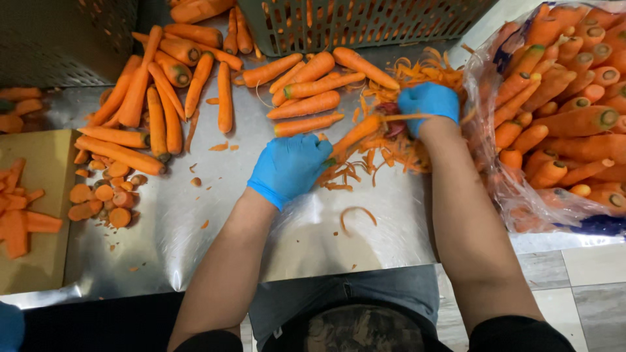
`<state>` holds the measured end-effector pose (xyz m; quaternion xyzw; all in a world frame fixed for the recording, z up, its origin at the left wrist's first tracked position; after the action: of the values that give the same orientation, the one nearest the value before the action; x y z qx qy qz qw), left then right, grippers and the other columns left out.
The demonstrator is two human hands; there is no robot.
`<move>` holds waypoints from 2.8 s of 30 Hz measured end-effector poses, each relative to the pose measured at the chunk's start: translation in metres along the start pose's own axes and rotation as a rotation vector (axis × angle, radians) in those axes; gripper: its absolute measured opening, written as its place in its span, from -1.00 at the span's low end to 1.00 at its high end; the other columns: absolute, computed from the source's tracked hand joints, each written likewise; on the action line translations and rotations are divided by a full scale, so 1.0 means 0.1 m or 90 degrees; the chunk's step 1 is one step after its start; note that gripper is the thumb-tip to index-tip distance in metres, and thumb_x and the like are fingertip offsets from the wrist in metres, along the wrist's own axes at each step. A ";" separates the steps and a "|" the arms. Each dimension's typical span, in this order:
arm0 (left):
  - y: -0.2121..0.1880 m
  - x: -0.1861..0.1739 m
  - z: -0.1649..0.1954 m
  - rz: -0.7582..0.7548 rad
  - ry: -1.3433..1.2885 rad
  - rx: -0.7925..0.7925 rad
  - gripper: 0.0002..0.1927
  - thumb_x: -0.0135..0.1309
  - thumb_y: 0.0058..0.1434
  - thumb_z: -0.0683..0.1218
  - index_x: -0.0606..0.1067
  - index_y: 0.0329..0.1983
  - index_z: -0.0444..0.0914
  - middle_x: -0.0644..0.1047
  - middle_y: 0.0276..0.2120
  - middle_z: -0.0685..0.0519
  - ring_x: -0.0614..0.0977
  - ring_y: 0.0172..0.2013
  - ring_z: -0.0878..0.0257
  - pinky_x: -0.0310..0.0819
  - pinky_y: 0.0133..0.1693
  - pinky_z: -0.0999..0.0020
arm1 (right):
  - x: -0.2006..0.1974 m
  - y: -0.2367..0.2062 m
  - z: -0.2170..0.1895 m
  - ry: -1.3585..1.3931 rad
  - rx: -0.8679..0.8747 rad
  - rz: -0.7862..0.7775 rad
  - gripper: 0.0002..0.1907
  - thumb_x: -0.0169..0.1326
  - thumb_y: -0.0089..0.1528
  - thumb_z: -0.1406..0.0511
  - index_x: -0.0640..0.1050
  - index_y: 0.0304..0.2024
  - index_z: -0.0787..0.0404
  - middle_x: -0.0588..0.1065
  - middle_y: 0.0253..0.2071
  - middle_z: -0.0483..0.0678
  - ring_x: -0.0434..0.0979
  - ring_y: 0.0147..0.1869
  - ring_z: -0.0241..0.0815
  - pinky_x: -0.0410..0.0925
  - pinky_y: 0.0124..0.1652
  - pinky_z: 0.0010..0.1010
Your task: The person peels multiple carrots one by one using a handheld peeler on a stainless steel countertop. They hold each carrot with the left hand and draw the peeler along its length with the right hand, then place the peeled carrot aside. Carrot peels accumulate on the table throughout the clip.
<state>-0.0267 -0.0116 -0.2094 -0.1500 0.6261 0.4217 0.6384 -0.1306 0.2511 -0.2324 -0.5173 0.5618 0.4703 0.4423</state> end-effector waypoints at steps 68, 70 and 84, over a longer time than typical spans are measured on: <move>-0.05 0.05 -0.09 0.109 -0.087 -0.086 -0.78 0.06 0.23 -0.21 0.46 -0.05 -0.15 0.50 -0.21 -0.01 0.62 -0.16 -0.03 0.56 -0.26 0.07 | -0.01 -0.06 0.23 0.192 0.134 0.259 -0.50 -0.03 0.37 0.07 0.56 -0.46 0.33 0.50 -0.40 0.29 0.51 -0.35 0.32 0.37 -0.27 0.05; -0.05 0.09 -0.11 0.166 -0.154 -0.113 -0.71 0.06 0.22 -0.18 0.43 0.03 -0.22 0.49 -0.15 -0.08 0.60 -0.13 -0.10 0.54 -0.21 0.02 | -0.01 -0.04 0.17 0.161 0.110 0.224 -0.49 -0.02 0.39 0.07 0.57 -0.47 0.33 0.50 -0.41 0.29 0.50 -0.36 0.34 0.36 -0.25 0.07; -0.07 0.57 -0.17 -0.094 -0.289 -0.346 -0.64 -0.05 0.30 0.08 0.38 0.04 -0.22 0.61 -0.30 -0.23 0.63 -0.26 -0.23 0.46 -0.21 -0.16 | -0.04 -0.16 0.04 0.466 0.051 0.259 -0.59 -0.01 0.33 0.15 0.53 -0.46 0.33 0.52 -0.52 0.21 0.57 -0.46 0.18 0.40 -0.38 -0.05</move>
<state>-0.0407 -0.0083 -0.2678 -0.2617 0.3211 0.5480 0.7267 -0.1141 0.2549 -0.2299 -0.5109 0.7907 0.3106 0.1313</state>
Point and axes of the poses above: each hand's wrist, its own y-axis towards the middle knuckle, its own x-axis out of the palm, z = x × y, the point moved 6 cm from there along y, towards the middle knuckle
